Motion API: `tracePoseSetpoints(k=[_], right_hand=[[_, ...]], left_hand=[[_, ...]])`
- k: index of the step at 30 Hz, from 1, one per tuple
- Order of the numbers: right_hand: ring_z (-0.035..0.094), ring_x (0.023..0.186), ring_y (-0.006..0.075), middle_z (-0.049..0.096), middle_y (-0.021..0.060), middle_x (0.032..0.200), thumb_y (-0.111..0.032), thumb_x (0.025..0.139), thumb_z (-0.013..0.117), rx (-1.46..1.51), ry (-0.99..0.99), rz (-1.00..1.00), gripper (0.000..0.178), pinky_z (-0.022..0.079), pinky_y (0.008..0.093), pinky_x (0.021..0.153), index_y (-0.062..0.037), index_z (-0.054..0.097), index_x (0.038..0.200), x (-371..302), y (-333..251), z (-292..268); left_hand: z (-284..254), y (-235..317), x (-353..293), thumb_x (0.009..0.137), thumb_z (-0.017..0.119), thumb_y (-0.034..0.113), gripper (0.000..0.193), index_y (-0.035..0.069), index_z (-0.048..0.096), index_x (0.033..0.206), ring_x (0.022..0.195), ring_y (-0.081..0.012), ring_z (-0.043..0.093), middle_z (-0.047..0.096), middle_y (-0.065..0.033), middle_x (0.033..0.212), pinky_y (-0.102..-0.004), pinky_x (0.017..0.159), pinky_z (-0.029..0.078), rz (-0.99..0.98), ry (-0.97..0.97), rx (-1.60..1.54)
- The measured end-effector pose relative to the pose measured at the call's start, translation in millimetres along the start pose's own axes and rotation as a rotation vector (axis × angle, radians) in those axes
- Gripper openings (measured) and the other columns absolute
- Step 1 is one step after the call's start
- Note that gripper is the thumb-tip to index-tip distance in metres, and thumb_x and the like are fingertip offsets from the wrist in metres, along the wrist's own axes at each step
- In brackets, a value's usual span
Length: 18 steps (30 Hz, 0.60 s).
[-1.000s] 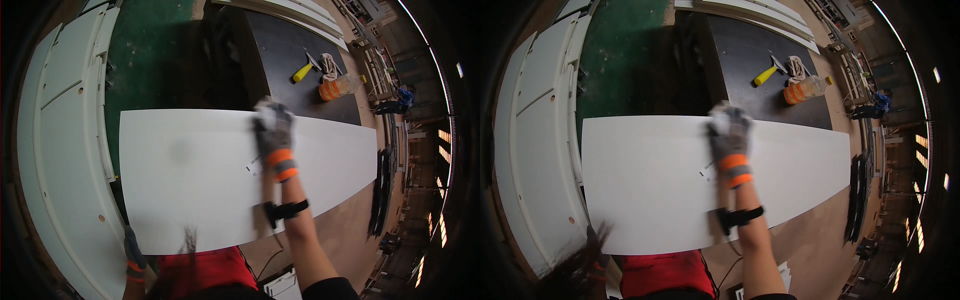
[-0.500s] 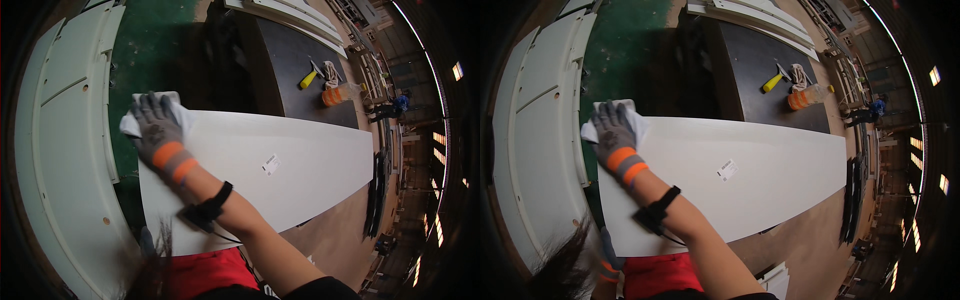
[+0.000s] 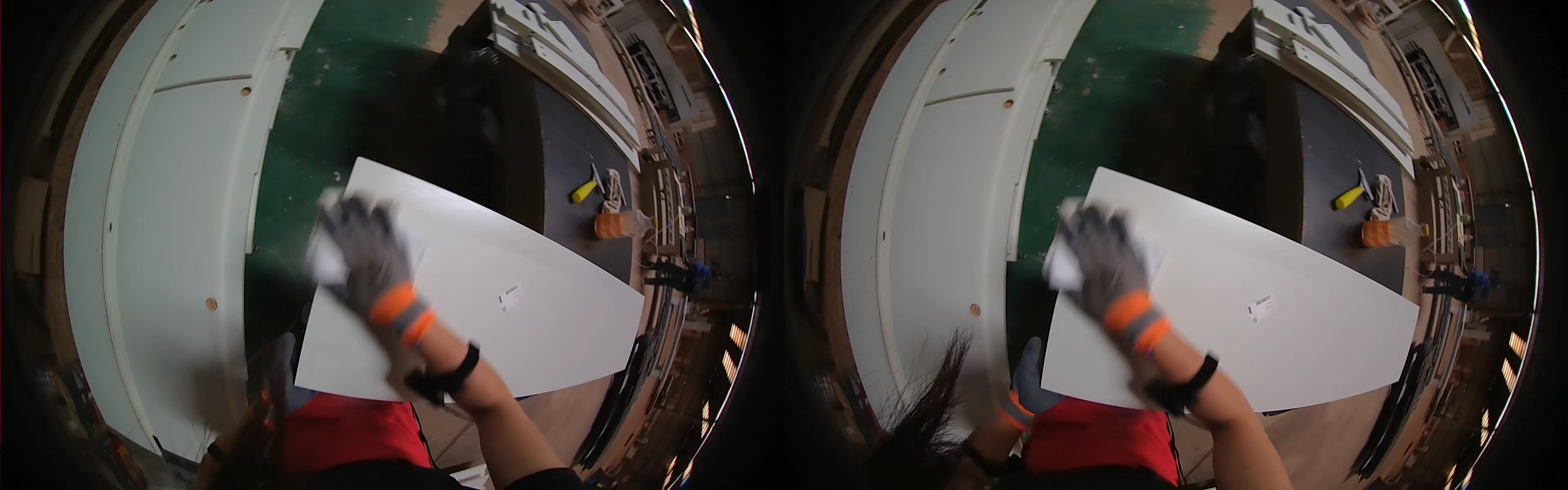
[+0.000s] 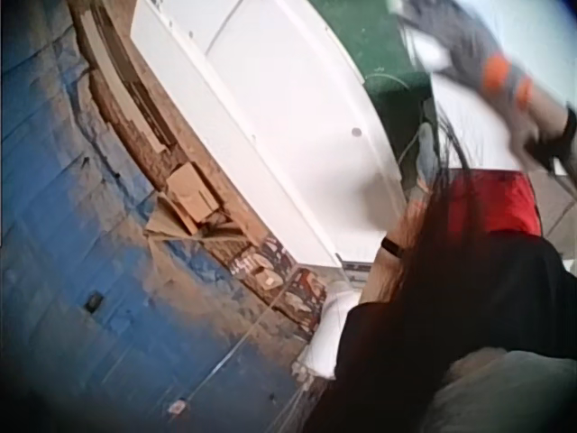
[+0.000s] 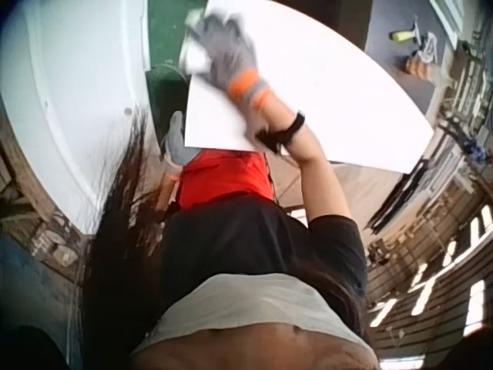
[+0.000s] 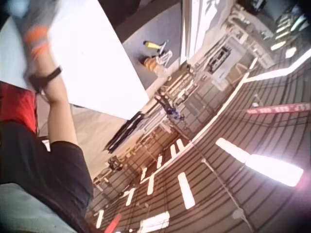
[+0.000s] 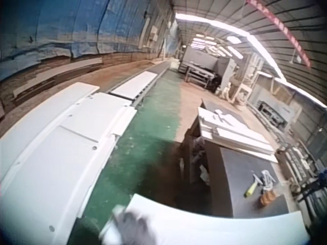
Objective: The recorder is cleaning and scraping white furniture panels in a workshop environment using cleaning solution, a cloth, and a scraper tool.
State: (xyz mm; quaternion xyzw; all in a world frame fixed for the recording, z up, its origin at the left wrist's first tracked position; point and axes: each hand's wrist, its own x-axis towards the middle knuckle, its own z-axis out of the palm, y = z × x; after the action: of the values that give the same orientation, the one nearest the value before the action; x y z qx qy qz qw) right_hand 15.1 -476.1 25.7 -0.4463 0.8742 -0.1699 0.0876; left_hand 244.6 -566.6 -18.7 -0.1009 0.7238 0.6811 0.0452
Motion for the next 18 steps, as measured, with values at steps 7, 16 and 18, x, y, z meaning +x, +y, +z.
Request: tracePoseSetpoints(k=[7,16,18], right_hand=[[0.027,0.143,0.0317,0.037,0.0169,0.151,-0.037,0.088,0.052,-0.103,0.255,0.075,0.066,0.014,0.045,0.12,-0.0061,0.039,0.145,58,47,5],[0.029,0.143,0.0308,0.042,0.0152,0.147,-0.029,0.086,0.054,-0.126,0.235,0.153,0.064,0.015,0.0431,0.12,-0.0041,0.04,0.143,48,21,9],[0.031,0.142,0.0305,0.043,0.0147,0.146,-0.029,0.085,0.055,-0.209,0.304,0.177,0.063,0.016,0.0424,0.119,-0.0043,0.042,0.142,74,46,9]], left_hand=[[1,-11,-10,0.102,0.032,0.047,0.061,0.003,0.04,0.143,0.131,-0.0255,0.045,0.049,-0.0103,0.142,-0.0404,0.111,0.034,-0.599,0.027,-1.624],[-1,-20,-19,0.101,0.028,0.049,0.065,0.001,0.036,0.145,0.135,-0.0277,0.04,0.046,-0.012,0.144,-0.0414,0.113,0.03,-0.364,-0.152,-0.85],[0,-18,-20,0.1,0.025,0.053,0.07,0.003,0.034,0.147,0.137,-0.0295,0.038,0.042,-0.0123,0.147,-0.0414,0.114,0.028,-0.432,-0.154,-0.837]])
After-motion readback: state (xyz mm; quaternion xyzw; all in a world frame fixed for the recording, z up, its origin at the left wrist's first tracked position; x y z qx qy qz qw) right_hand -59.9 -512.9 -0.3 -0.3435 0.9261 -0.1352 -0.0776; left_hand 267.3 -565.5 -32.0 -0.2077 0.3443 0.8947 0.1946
